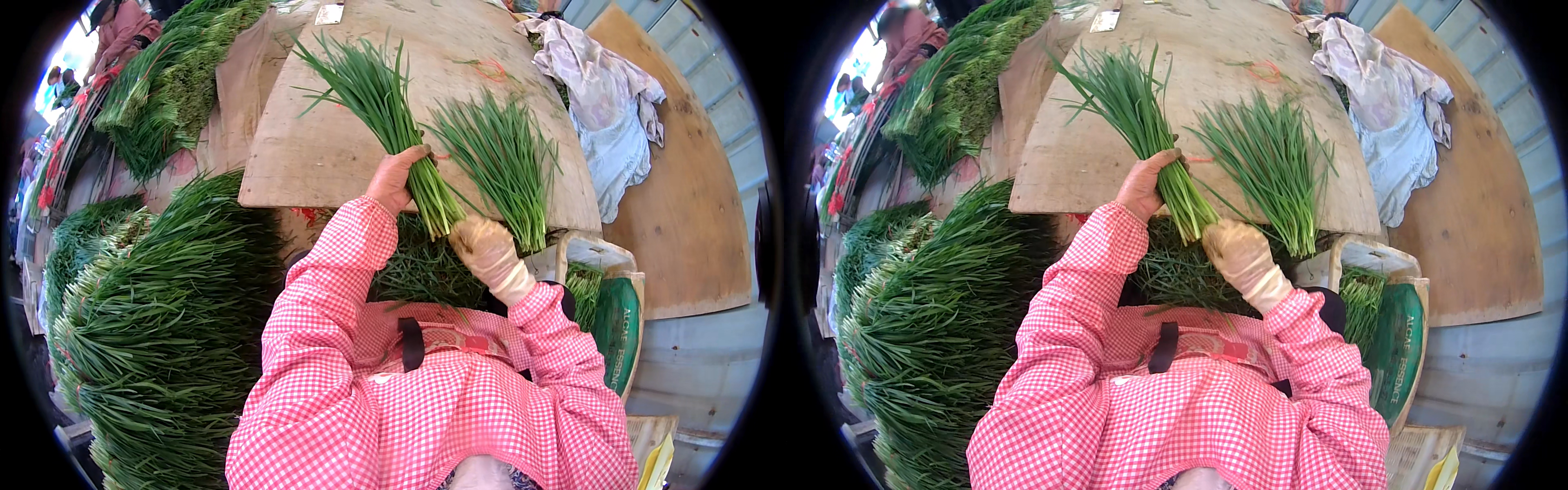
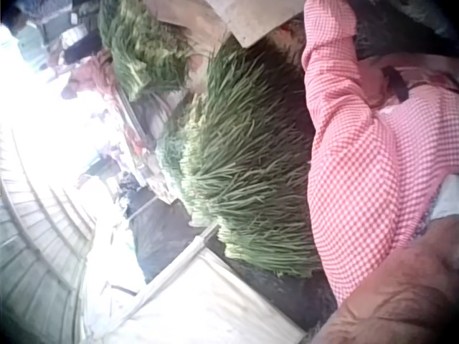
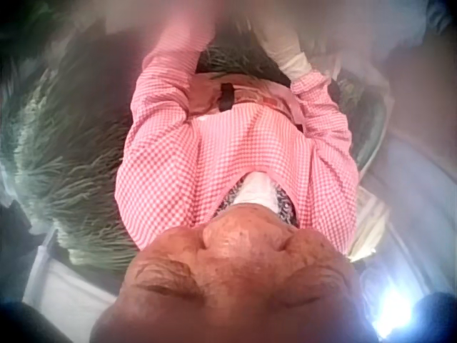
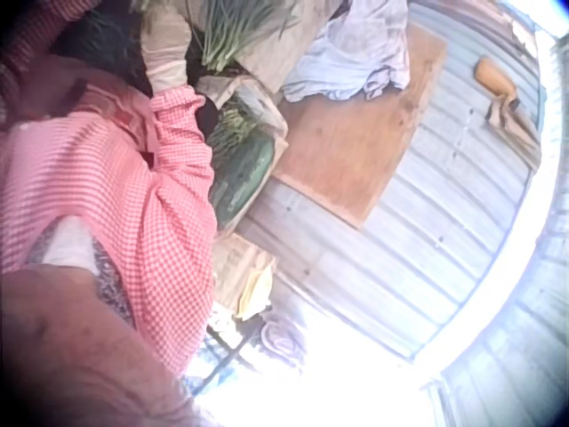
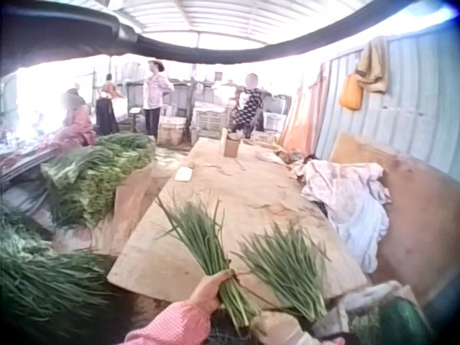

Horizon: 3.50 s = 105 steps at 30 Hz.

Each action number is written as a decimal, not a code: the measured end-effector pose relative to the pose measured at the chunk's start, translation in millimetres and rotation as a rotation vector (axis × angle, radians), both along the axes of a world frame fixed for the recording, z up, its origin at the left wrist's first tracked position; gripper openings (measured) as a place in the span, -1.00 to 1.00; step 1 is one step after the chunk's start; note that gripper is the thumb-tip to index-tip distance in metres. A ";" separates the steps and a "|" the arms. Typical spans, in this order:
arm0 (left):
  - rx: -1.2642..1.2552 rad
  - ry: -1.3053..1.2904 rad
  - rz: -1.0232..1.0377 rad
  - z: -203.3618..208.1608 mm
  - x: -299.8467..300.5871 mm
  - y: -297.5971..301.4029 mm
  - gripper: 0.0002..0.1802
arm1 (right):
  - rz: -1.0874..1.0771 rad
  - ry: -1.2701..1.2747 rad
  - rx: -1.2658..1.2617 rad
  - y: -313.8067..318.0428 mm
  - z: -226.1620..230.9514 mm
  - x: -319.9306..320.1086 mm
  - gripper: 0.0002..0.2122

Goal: The person sorts and bundles green chives by hand, removing yellowed leaves and placing finished bunches into a plastic crate.

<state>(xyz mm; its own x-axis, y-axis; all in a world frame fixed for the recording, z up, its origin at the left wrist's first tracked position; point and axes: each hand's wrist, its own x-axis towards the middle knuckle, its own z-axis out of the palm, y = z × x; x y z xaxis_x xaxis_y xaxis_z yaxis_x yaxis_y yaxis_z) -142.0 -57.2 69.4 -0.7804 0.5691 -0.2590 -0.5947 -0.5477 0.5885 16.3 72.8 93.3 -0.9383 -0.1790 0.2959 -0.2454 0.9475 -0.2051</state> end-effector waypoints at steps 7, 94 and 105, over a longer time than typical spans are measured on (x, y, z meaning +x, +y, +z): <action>-0.083 0.003 0.021 4.9 1.4 -0.5 -0.82 | -0.201 -0.758 0.042 64.3 -57.2 39.9 -0.79; -1.432 1.540 0.139 -15.1 -39.8 -48.8 -0.32 | -0.246 -0.241 0.012 7.9 -38.3 -115.3 -0.58; -1.508 1.294 0.200 -51.2 -41.0 -25.1 -0.33 | -0.304 -0.332 -0.340 41.3 -80.9 -133.9 -0.85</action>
<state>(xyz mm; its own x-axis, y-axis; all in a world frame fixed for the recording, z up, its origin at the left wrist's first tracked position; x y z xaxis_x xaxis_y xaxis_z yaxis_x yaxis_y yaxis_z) -183.0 -82.3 18.3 -0.8769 0.3688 0.3083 0.4794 0.7172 0.5057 -117.6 114.1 12.4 -0.9853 0.1681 -0.0301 0.1583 0.8328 -0.5305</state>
